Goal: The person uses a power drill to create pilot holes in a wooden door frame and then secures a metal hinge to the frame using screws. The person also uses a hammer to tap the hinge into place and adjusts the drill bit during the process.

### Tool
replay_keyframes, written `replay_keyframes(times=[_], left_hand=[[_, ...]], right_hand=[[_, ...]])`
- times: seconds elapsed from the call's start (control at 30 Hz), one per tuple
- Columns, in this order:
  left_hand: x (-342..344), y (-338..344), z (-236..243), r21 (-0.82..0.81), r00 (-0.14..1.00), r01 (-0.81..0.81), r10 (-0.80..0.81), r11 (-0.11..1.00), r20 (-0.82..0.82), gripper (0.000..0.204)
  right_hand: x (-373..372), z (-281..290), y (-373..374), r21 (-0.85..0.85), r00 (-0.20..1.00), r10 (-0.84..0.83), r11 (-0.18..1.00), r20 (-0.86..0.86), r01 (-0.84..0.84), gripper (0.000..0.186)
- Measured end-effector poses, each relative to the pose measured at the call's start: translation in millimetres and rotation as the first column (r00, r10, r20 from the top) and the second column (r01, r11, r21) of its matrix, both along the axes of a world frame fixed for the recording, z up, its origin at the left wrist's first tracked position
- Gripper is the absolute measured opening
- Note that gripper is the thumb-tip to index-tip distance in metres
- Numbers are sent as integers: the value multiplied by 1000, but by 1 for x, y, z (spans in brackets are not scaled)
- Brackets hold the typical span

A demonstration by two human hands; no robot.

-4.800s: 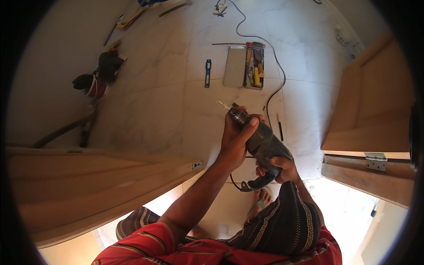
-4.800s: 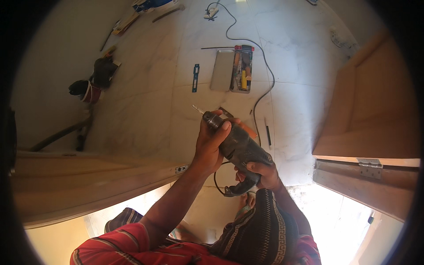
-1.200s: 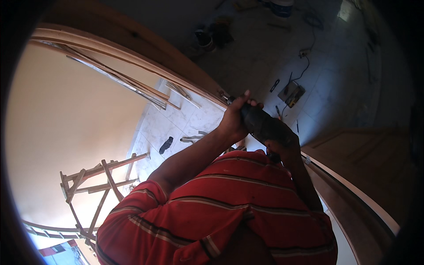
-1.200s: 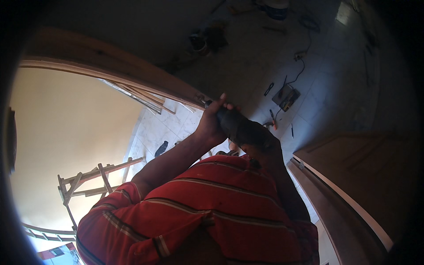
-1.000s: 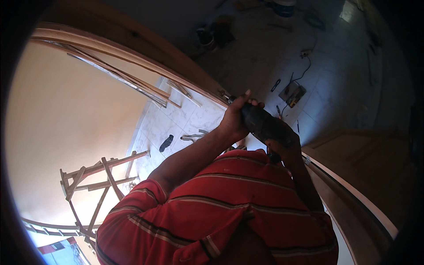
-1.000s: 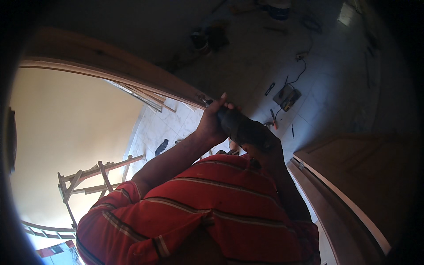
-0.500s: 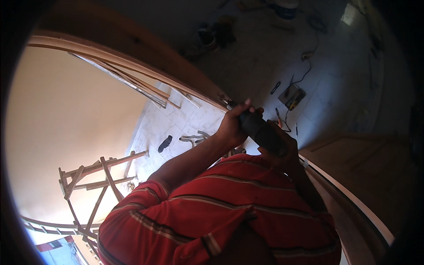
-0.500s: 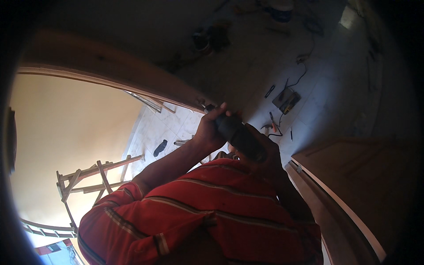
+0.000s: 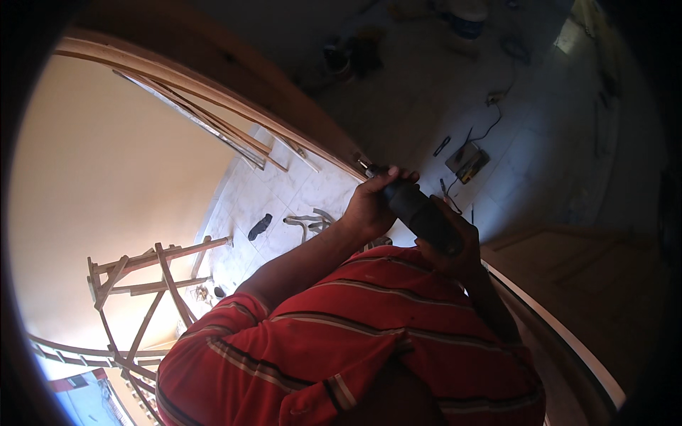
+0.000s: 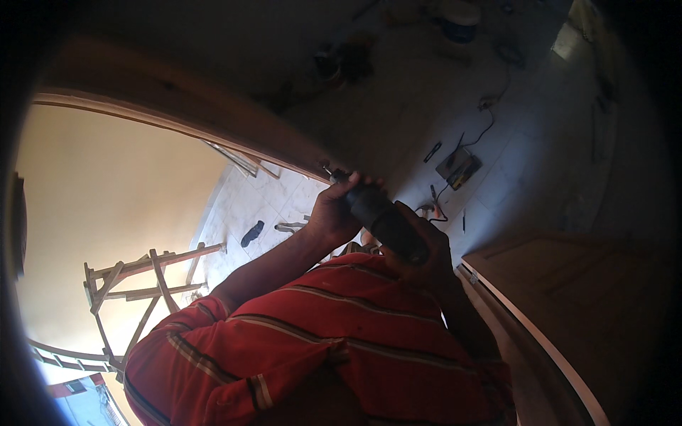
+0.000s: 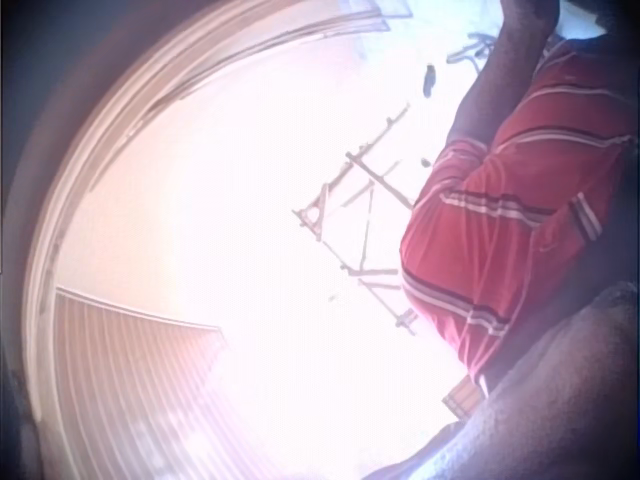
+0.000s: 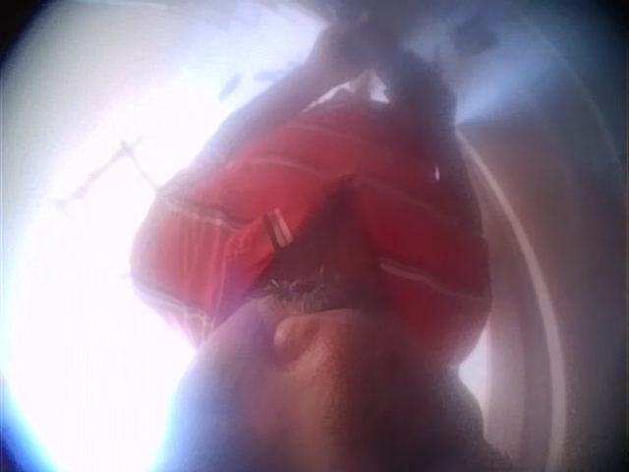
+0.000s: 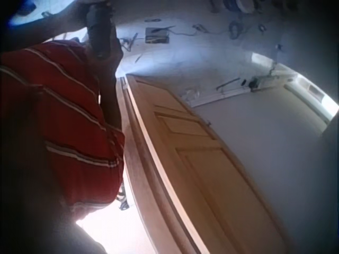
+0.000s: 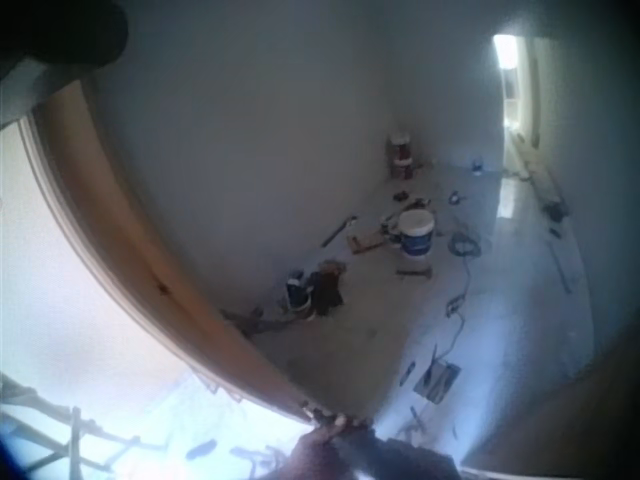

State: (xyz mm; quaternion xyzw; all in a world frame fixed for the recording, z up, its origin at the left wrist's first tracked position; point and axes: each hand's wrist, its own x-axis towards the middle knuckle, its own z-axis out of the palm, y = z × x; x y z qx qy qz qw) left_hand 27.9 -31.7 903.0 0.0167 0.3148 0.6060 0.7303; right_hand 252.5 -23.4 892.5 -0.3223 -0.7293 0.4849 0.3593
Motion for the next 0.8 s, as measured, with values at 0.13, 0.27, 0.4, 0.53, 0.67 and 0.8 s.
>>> replay_keyframes(times=[0.13,0.27,0.4,0.53,0.67,0.8], left_hand=[[0,-1,4,-18,1000,17,-17,1000,-2,23],[-1,-1,5,1,1000,12,-12,1000,7,23],[-5,-5,5,61,996,-38,33,997,79,29],[-13,-12,3,64,974,-134,119,989,192,36],[-20,-17,-5,-51,968,-213,217,976,123,34],[-20,-17,-15,-15,962,-230,229,973,150,26]], right_hand=[[0,-3,1,36,1000,-8,999,-21,8,80],[0,-8,0,19,1000,-8,1000,-15,9,76],[1,-10,-2,12,999,-5,1000,-50,6,79],[3,-8,-2,-19,999,3,1000,-50,-4,79],[5,-6,3,59,1000,-9,998,-16,10,80],[8,-8,7,-76,998,21,997,-55,-25,81]])
